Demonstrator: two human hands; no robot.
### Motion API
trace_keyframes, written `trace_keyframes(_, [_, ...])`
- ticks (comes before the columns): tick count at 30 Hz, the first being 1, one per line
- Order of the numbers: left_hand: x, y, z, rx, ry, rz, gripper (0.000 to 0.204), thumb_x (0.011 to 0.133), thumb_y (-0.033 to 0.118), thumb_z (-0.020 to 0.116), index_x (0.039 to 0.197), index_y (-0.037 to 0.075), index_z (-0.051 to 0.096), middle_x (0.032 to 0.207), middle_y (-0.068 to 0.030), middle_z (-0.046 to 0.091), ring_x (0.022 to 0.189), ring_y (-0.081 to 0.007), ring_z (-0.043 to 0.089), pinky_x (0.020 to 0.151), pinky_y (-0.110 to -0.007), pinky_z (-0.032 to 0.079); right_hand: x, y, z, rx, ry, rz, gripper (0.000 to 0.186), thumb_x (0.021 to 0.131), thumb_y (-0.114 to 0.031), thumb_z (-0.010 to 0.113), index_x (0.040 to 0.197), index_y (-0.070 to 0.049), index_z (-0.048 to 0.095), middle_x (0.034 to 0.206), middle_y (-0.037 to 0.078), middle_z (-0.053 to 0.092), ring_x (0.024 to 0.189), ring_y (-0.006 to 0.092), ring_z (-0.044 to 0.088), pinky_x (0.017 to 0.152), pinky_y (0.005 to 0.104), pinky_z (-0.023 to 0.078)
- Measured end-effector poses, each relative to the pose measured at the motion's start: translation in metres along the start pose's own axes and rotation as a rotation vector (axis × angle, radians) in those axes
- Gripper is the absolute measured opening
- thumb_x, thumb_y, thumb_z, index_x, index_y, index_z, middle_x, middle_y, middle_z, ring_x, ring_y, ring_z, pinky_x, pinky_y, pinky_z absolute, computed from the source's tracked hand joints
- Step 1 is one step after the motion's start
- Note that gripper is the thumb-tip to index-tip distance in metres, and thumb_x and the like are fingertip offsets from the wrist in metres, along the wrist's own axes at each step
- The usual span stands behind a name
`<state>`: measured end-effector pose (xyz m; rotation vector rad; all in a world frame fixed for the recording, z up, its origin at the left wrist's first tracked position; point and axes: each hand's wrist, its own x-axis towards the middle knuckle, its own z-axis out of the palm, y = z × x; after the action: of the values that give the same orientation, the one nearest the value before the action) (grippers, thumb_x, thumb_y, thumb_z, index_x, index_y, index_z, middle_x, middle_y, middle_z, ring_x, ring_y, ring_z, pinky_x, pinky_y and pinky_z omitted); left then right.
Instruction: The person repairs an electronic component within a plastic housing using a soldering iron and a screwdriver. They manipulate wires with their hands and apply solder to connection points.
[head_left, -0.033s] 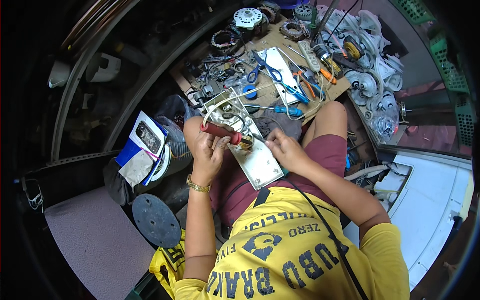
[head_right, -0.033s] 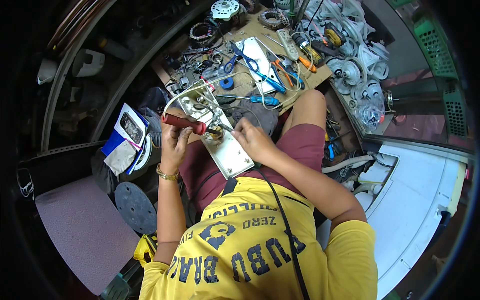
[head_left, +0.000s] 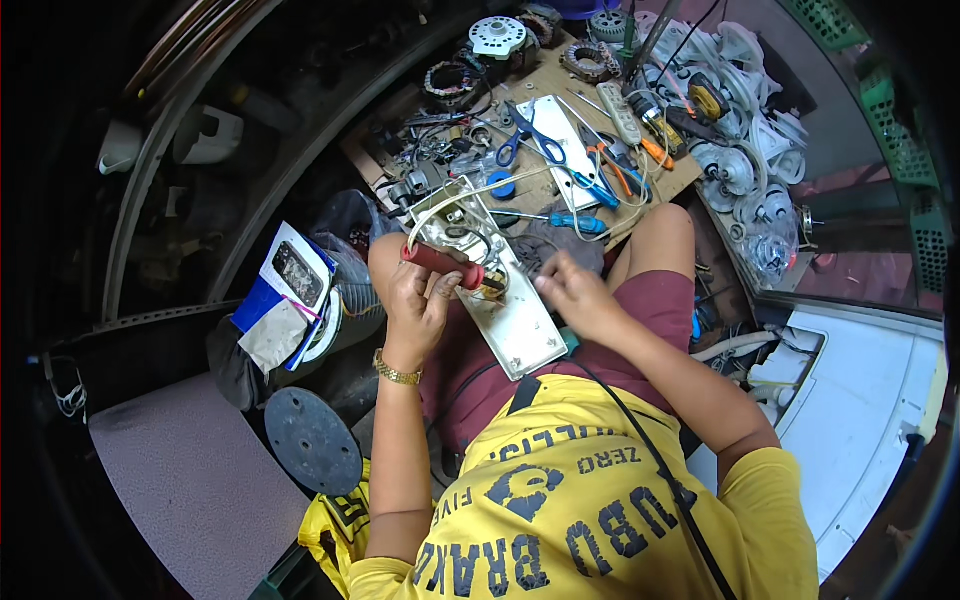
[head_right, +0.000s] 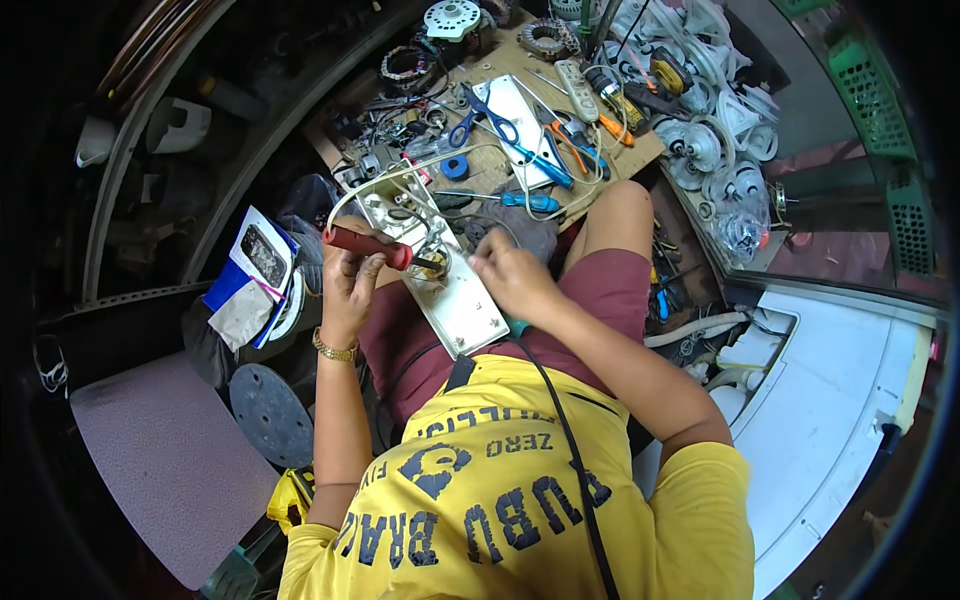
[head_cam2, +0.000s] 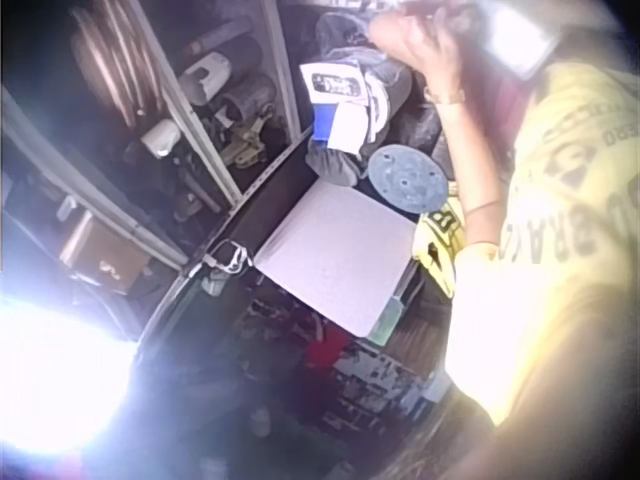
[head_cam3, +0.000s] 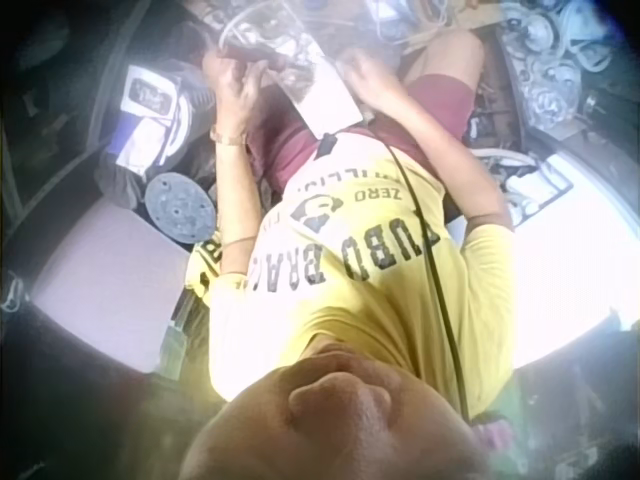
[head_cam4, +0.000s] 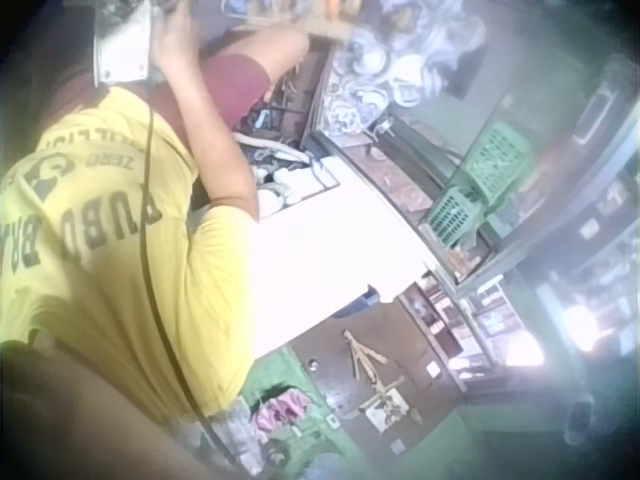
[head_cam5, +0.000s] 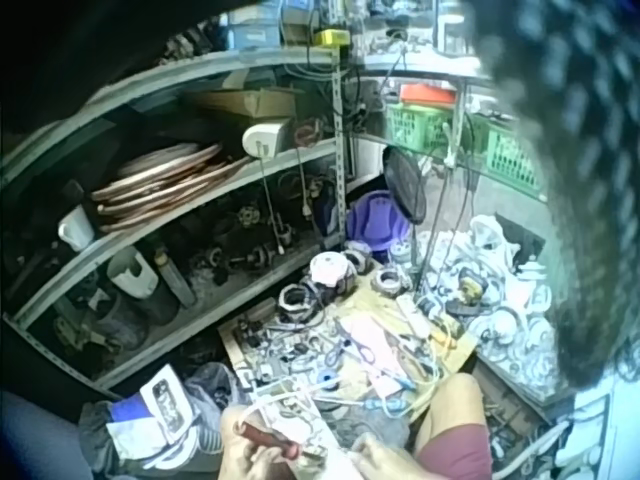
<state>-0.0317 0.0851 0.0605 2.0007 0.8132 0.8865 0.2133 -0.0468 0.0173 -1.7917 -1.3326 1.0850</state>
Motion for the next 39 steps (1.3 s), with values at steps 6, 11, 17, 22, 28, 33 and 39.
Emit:
trace_keyframes(6, [0.049,0.012,0.005,0.137,-0.078,0.102,0.019,0.097,0.007,0.07,0.113,-0.003,0.071,0.105,-0.0144,0.073,0.095,-0.028,0.068,0.087,-0.038,0.052,0.091,0.08,-0.073,-0.185,0.189,0.086,0.048,0.101,-0.045,0.063,0.127,-0.005,0.057,0.1,0.026,0.072,0.095,0.0417,0.071,0.09,0.0496,0.053])
trace_keyframes(11, [0.093,0.053,0.015,0.296,0.028,0.306,0.023,0.086,0.009,0.079,0.103,0.0,0.066,0.097,-0.0172,0.064,0.095,-0.0388,0.058,0.084,-0.048,0.048,0.116,0.052,-0.068,-0.874,0.48,-0.43,0.055,0.098,-0.039,0.07,0.137,-0.002,0.058,0.098,0.022,0.071,0.093,0.036,0.07,0.086,0.0466,0.053])
trace_keyframes(17, [0.091,0.063,0.053,0.362,-0.063,0.354,0.034,0.082,0.007,0.077,0.114,0.004,0.067,0.11,-0.0137,0.067,0.104,-0.036,0.06,0.091,-0.046,0.052,0.049,-0.059,-0.071,0.58,-0.05,-0.399,0.066,0.094,-0.018,0.081,0.15,0.004,0.054,0.125,0.009,0.068,0.115,0.0181,0.067,0.1,0.0324,0.053])
trace_keyframes(22, [0.062,0.067,0.063,0.114,-0.079,0.184,0.044,0.083,0.008,0.08,0.123,0.002,0.065,0.115,-0.0164,0.068,0.109,-0.0377,0.06,0.097,-0.045,0.051,0.035,-0.051,-0.078,0.329,0.055,-0.396,0.051,0.099,-0.02,0.079,0.139,0.005,0.06,0.128,0.014,0.069,0.115,0.0204,0.069,0.101,0.0335,0.054])
trace_keyframes(28, [0.027,0.033,0.03,-0.027,0.334,-0.03,0.039,0.086,0.0,0.078,0.124,0.003,0.069,0.113,-0.0131,0.071,0.108,-0.0275,0.067,0.096,-0.038,0.054,0.035,-0.041,-0.094,0.416,0.142,-0.246,0.029,0.105,-0.016,0.071,0.126,0.001,0.059,0.11,0.007,0.064,0.089,0.0131,0.064,0.081,0.0278,0.054])
trace_keyframes(33, [-0.034,-0.043,0.034,0.218,0.369,-0.397,0.044,0.083,0.014,0.082,0.121,0.001,0.064,0.115,-0.0202,0.063,0.11,-0.0406,0.061,0.097,-0.047,0.049,0.051,-0.055,-0.052,0.145,0.1,-0.377,0.027,0.096,-0.004,0.076,0.118,0.002,0.063,0.111,0.008,0.063,0.09,0.0147,0.064,0.08,0.0308,0.054])
trace_keyframes(39, [-0.06,-0.041,0.065,0.116,0.26,-0.475,0.068,0.081,0.014,0.085,0.135,-0.004,0.047,0.122,-0.0248,0.058,0.112,-0.0415,0.064,0.095,-0.048,0.055,0.065,-0.067,-0.02,0.033,-0.001,-0.419,0.02,0.098,-0.007,0.076,0.11,0.004,0.065,0.102,0.008,0.067,0.083,0.013,0.063,0.072,0.0279,0.052])
